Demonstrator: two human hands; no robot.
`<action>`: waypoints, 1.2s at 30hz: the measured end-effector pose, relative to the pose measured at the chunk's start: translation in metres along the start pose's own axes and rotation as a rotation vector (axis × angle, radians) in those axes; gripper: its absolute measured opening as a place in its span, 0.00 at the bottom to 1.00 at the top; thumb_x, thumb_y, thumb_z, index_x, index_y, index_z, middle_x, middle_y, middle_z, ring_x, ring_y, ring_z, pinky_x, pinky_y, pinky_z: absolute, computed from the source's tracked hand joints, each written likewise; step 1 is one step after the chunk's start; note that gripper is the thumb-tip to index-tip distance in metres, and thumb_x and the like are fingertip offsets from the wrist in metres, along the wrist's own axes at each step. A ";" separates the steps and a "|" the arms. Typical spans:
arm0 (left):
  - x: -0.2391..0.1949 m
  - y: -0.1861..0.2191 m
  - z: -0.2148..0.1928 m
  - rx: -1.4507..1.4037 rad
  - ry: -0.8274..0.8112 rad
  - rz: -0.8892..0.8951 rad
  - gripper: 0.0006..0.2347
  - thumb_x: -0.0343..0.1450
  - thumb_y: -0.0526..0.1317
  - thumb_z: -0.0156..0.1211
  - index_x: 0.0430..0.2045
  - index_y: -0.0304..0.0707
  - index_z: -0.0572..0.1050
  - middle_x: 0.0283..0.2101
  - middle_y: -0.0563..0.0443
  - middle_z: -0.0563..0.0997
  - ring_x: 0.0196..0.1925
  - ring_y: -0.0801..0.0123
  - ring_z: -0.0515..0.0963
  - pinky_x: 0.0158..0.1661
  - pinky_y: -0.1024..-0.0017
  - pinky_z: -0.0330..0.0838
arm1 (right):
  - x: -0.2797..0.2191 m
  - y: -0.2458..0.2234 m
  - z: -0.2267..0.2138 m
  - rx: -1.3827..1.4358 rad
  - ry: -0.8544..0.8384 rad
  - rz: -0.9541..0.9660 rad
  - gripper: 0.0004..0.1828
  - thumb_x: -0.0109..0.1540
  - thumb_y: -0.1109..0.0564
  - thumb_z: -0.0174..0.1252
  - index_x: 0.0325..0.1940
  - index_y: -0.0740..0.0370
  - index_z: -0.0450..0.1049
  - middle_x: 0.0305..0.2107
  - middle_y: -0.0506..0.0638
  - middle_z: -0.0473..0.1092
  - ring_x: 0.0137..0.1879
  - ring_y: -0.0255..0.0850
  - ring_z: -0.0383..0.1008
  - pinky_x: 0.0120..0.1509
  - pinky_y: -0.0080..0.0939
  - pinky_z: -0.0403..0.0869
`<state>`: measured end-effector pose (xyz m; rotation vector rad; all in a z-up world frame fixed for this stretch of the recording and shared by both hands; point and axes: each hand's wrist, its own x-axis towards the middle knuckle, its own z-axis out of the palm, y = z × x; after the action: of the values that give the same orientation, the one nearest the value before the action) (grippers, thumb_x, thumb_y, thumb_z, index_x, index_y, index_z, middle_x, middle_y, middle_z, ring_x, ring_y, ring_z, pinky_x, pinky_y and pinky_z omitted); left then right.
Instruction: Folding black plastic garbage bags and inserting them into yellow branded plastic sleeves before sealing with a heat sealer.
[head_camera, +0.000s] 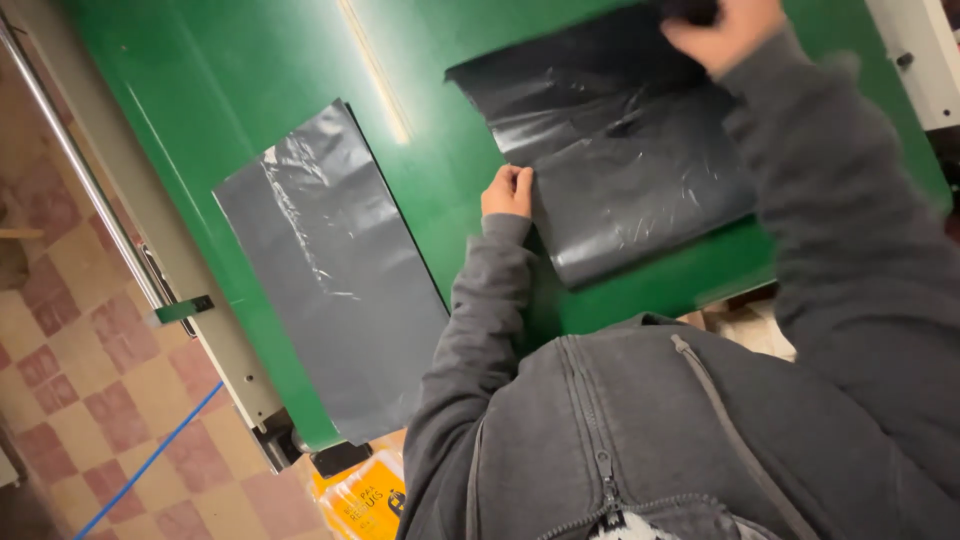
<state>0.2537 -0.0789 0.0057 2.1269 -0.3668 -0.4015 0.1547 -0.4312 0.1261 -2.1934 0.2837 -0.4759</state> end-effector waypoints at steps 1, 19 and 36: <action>0.001 -0.011 0.003 -0.082 0.005 -0.022 0.12 0.73 0.46 0.61 0.33 0.34 0.78 0.29 0.42 0.84 0.31 0.55 0.84 0.38 0.64 0.78 | -0.009 -0.031 -0.018 0.043 0.004 -0.075 0.13 0.66 0.59 0.66 0.53 0.63 0.75 0.49 0.54 0.74 0.58 0.49 0.74 0.67 0.47 0.70; -0.027 0.069 -0.038 0.448 0.272 0.248 0.14 0.68 0.38 0.65 0.46 0.35 0.75 0.47 0.40 0.82 0.52 0.45 0.78 0.51 0.55 0.71 | -0.203 0.029 -0.042 -0.552 -0.089 -0.129 0.25 0.53 0.69 0.55 0.47 0.48 0.85 0.66 0.55 0.67 0.76 0.63 0.59 0.79 0.57 0.62; -0.130 0.088 -0.021 0.688 -0.262 0.532 0.48 0.60 0.69 0.60 0.69 0.34 0.57 0.75 0.41 0.51 0.78 0.44 0.42 0.67 0.29 0.41 | -0.125 0.012 0.040 -0.754 -0.100 -0.103 0.43 0.64 0.42 0.62 0.75 0.74 0.62 0.74 0.66 0.58 0.80 0.63 0.50 0.82 0.64 0.49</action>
<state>0.1355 -0.0579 0.1089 2.4978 -1.3449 -0.2561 0.0586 -0.3651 0.0638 -2.9674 0.3326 -0.3412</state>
